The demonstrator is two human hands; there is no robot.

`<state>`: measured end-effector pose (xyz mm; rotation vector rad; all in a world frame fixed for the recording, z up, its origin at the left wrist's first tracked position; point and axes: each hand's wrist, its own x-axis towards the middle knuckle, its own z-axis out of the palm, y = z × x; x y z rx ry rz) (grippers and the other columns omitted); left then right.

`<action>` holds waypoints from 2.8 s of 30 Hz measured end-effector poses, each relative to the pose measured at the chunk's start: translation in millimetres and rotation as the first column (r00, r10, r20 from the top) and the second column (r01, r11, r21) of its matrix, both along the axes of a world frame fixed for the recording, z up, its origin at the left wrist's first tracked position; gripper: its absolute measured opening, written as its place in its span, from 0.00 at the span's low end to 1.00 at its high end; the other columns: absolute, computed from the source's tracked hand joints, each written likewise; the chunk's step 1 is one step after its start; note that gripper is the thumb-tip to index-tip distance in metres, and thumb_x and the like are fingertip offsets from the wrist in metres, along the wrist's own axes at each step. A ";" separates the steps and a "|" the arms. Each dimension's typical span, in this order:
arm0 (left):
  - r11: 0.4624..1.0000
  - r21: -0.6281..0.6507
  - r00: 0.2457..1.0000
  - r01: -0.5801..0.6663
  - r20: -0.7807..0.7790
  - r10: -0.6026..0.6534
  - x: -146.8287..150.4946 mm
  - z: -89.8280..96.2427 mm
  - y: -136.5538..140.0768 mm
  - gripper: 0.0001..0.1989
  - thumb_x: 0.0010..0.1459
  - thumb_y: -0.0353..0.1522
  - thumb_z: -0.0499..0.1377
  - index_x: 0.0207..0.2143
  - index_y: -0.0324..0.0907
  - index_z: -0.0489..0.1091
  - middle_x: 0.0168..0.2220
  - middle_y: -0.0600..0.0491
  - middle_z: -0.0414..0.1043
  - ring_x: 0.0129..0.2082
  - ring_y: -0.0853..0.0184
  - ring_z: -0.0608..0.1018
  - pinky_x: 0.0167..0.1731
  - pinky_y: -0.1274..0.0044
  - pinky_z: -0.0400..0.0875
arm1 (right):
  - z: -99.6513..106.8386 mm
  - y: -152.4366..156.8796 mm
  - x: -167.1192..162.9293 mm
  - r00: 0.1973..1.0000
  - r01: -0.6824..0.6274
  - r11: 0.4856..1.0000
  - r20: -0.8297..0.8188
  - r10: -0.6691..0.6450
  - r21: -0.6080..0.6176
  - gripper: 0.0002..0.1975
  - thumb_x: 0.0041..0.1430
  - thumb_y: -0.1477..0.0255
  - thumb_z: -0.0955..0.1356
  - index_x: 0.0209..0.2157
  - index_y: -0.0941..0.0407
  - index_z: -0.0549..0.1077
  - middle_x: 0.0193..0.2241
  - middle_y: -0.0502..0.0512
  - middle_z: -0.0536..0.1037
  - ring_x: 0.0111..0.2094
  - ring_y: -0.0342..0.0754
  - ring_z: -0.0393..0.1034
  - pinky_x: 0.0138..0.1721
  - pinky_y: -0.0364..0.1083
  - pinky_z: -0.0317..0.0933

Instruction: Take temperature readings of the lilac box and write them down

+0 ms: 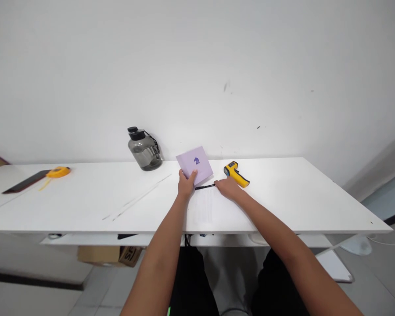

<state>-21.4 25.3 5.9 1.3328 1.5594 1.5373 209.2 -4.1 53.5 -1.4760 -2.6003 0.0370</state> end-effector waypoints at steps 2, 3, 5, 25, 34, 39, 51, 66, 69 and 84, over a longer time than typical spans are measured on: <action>0.994 -0.070 0.997 -0.078 0.012 0.079 3.6 3.8 -0.3 0.38 0.58 0.58 0.66 0.61 0.49 0.62 0.62 0.42 0.78 0.63 0.52 0.80 0.65 0.59 0.71 | -0.4 -0.5 9.5 0.999 -0.036 0.999 -0.021 0.036 0.029 0.13 0.73 0.78 0.64 0.48 0.56 0.80 0.38 0.63 0.86 0.41 0.56 0.80 0.49 0.52 0.64; 0.987 -0.106 0.993 -0.117 0.014 0.119 6.1 5.8 -0.1 0.37 0.58 0.59 0.66 0.60 0.50 0.63 0.62 0.42 0.78 0.64 0.50 0.79 0.66 0.58 0.70 | -1.5 -1.4 14.8 0.997 -0.053 0.997 -0.058 0.056 0.056 0.14 0.74 0.77 0.63 0.50 0.56 0.80 0.40 0.63 0.86 0.42 0.56 0.80 0.50 0.52 0.64; 0.973 -0.148 0.984 -0.176 -0.007 0.177 12.2 9.9 1.6 0.37 0.58 0.62 0.65 0.59 0.51 0.63 0.62 0.41 0.78 0.66 0.46 0.78 0.69 0.54 0.65 | -6.2 -4.8 23.7 0.965 -0.058 0.988 -0.244 0.092 0.143 0.15 0.74 0.71 0.62 0.51 0.57 0.79 0.40 0.64 0.85 0.43 0.57 0.79 0.50 0.53 0.66; 0.981 -0.162 0.984 -0.106 -0.158 0.081 26.1 14.2 17.7 0.45 0.55 0.56 0.71 0.66 0.50 0.58 0.65 0.41 0.75 0.69 0.40 0.75 0.75 0.49 0.54 | -26.5 -21.4 9.6 0.571 -0.129 0.888 -0.765 -0.298 -0.442 0.22 0.66 0.54 0.67 0.23 0.52 0.75 0.23 0.51 0.78 0.27 0.48 0.68 0.33 0.47 0.61; 0.971 -0.211 0.969 -0.114 -0.237 0.063 34.9 31.4 5.8 0.45 0.59 0.53 0.68 0.70 0.51 0.53 0.71 0.44 0.71 0.72 0.45 0.72 0.76 0.54 0.55 | -26.4 -22.3 13.0 0.642 -0.148 0.917 -0.741 -0.197 -0.371 0.21 0.66 0.56 0.67 0.21 0.52 0.68 0.20 0.48 0.68 0.27 0.47 0.64 0.33 0.48 0.60; 0.966 -0.233 0.955 -0.116 -0.294 0.043 36.5 36.7 2.3 0.46 0.59 0.54 0.66 0.71 0.49 0.52 0.71 0.42 0.71 0.72 0.45 0.73 0.75 0.55 0.58 | -25.8 -22.8 11.3 0.655 -0.130 0.923 -0.730 -0.195 -0.363 0.19 0.66 0.59 0.67 0.22 0.52 0.70 0.22 0.51 0.73 0.30 0.49 0.69 0.35 0.48 0.62; 0.965 -0.240 0.956 -0.104 -0.292 0.030 36.5 35.9 3.5 0.47 0.58 0.55 0.67 0.72 0.50 0.51 0.71 0.42 0.71 0.72 0.45 0.72 0.76 0.54 0.56 | -25.8 -23.8 11.8 0.629 -0.124 0.919 -0.746 -0.220 -0.375 0.20 0.65 0.59 0.67 0.21 0.53 0.72 0.22 0.52 0.75 0.30 0.49 0.70 0.35 0.48 0.63; 0.966 -0.243 0.965 -0.088 -0.263 0.022 38.2 39.0 1.6 0.50 0.58 0.54 0.66 0.75 0.49 0.50 0.74 0.42 0.68 0.74 0.46 0.70 0.77 0.54 0.53 | -26.6 -24.4 12.6 0.633 -0.101 0.923 -0.740 -0.229 -0.372 0.21 0.65 0.58 0.69 0.20 0.53 0.71 0.20 0.51 0.72 0.29 0.49 0.69 0.32 0.48 0.61; 0.962 -0.258 0.966 -0.094 -0.258 0.025 38.6 39.4 1.6 0.52 0.58 0.55 0.66 0.76 0.48 0.48 0.76 0.41 0.65 0.76 0.46 0.67 0.78 0.55 0.50 | -26.2 -24.2 12.1 0.628 -0.091 0.924 -0.741 -0.236 -0.371 0.21 0.65 0.59 0.69 0.20 0.53 0.71 0.21 0.51 0.74 0.30 0.49 0.70 0.34 0.48 0.62; 0.966 -0.240 0.964 -0.092 -0.266 0.026 38.1 35.7 3.3 0.50 0.59 0.56 0.66 0.74 0.50 0.50 0.74 0.42 0.67 0.74 0.46 0.70 0.77 0.55 0.54 | -28.9 -22.8 14.3 0.643 -0.066 0.930 -0.728 -0.237 -0.361 0.23 0.66 0.55 0.70 0.21 0.52 0.70 0.21 0.52 0.73 0.31 0.51 0.70 0.33 0.48 0.64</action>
